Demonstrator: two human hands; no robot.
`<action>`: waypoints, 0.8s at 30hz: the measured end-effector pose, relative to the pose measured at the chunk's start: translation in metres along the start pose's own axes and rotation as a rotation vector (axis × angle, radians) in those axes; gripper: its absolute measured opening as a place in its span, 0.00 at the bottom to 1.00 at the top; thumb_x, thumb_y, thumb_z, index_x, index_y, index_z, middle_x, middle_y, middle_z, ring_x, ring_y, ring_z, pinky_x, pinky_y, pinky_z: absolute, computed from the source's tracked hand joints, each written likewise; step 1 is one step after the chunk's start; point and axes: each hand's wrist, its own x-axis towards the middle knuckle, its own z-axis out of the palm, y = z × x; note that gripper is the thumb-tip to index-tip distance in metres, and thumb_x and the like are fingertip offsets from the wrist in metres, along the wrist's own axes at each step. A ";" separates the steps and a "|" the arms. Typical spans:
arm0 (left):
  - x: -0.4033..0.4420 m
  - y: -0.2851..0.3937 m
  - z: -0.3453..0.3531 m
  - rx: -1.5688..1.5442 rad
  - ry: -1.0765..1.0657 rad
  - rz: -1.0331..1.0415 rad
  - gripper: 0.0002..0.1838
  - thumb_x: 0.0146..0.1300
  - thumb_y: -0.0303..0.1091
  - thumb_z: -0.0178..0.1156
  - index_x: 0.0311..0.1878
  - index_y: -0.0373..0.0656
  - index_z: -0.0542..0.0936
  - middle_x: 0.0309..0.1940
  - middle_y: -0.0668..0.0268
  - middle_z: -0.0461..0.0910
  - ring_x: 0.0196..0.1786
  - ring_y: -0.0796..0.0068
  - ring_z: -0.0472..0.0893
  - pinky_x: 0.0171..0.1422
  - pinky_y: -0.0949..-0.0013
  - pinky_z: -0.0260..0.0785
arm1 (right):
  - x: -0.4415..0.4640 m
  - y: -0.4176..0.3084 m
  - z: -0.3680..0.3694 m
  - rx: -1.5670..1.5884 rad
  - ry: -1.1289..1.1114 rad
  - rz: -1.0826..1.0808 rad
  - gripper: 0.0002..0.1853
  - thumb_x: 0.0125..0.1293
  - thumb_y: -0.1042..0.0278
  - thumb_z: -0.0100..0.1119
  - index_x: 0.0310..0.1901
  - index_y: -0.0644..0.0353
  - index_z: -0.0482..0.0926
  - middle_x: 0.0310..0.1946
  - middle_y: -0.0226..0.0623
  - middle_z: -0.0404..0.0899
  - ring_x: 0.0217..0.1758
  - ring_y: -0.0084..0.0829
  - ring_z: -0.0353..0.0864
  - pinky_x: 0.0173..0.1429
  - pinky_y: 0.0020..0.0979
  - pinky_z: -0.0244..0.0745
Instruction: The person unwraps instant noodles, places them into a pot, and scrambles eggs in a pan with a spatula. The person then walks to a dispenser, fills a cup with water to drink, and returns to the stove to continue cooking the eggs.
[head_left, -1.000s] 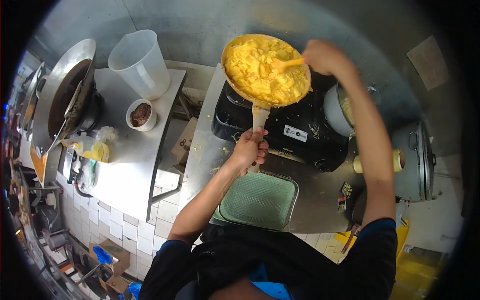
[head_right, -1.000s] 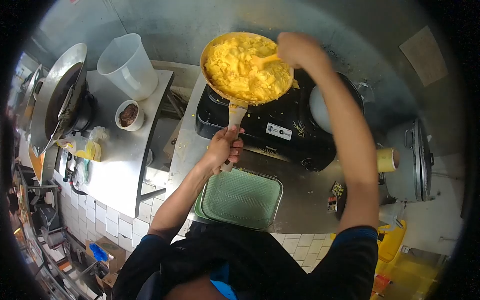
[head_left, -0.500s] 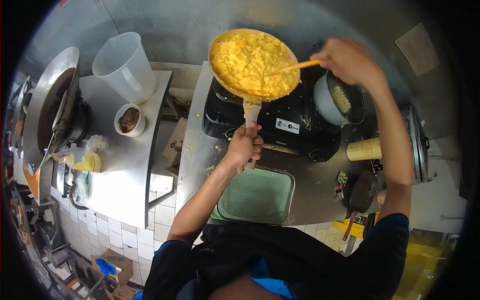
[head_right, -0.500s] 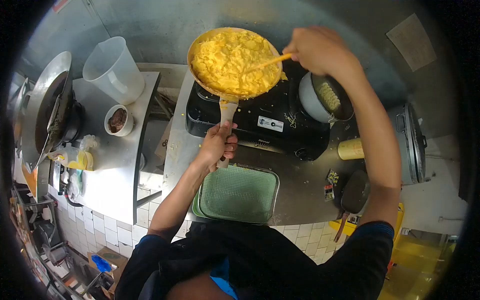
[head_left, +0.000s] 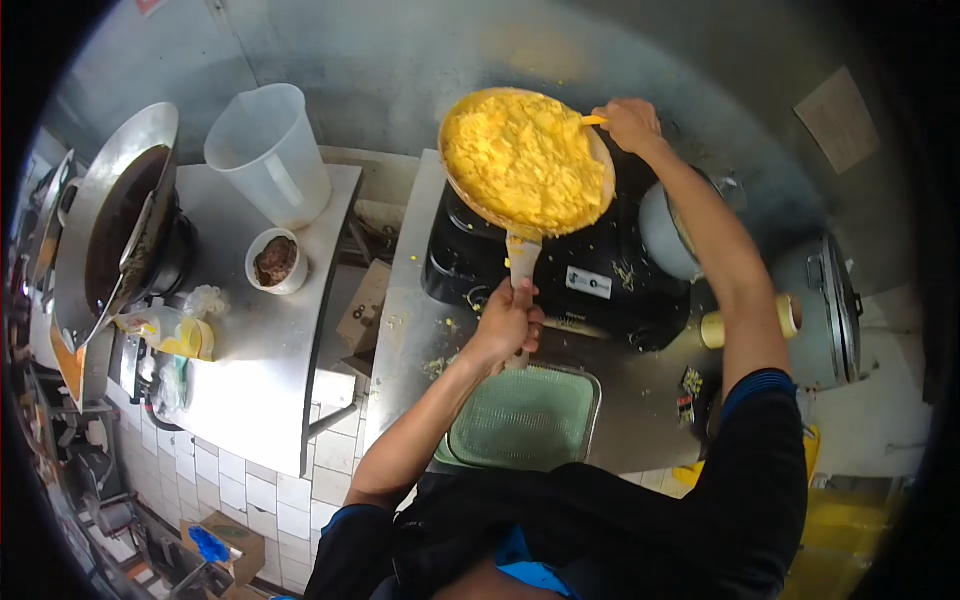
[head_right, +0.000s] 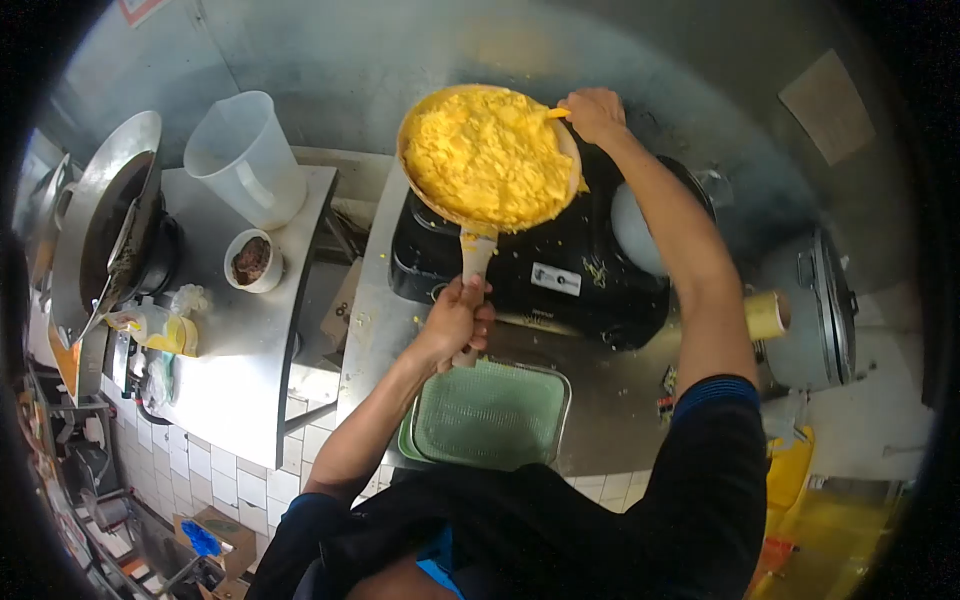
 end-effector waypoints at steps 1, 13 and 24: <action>0.000 0.001 0.000 0.033 -0.007 -0.002 0.17 0.75 0.51 0.42 0.46 0.46 0.65 0.22 0.74 0.60 0.20 0.85 0.57 0.20 0.79 0.54 | 0.014 0.000 0.002 -0.002 0.018 -0.014 0.12 0.64 0.60 0.54 0.37 0.56 0.85 0.35 0.39 0.84 0.40 0.40 0.83 0.43 0.39 0.78; -0.002 0.002 -0.002 -0.089 -0.069 -0.081 0.17 0.74 0.52 0.43 0.46 0.47 0.64 0.22 0.73 0.59 0.20 0.85 0.57 0.19 0.79 0.55 | -0.086 -0.119 -0.075 0.187 0.108 -0.242 0.11 0.65 0.71 0.49 0.30 0.65 0.80 0.25 0.49 0.78 0.33 0.47 0.82 0.37 0.46 0.77; -0.001 -0.004 -0.001 -0.088 -0.017 -0.038 0.18 0.75 0.51 0.43 0.46 0.44 0.64 0.22 0.73 0.59 0.19 0.85 0.57 0.18 0.78 0.51 | -0.059 -0.084 -0.156 0.078 -0.320 -0.001 0.08 0.60 0.70 0.53 0.34 0.62 0.82 0.35 0.49 0.82 0.40 0.44 0.83 0.40 0.43 0.78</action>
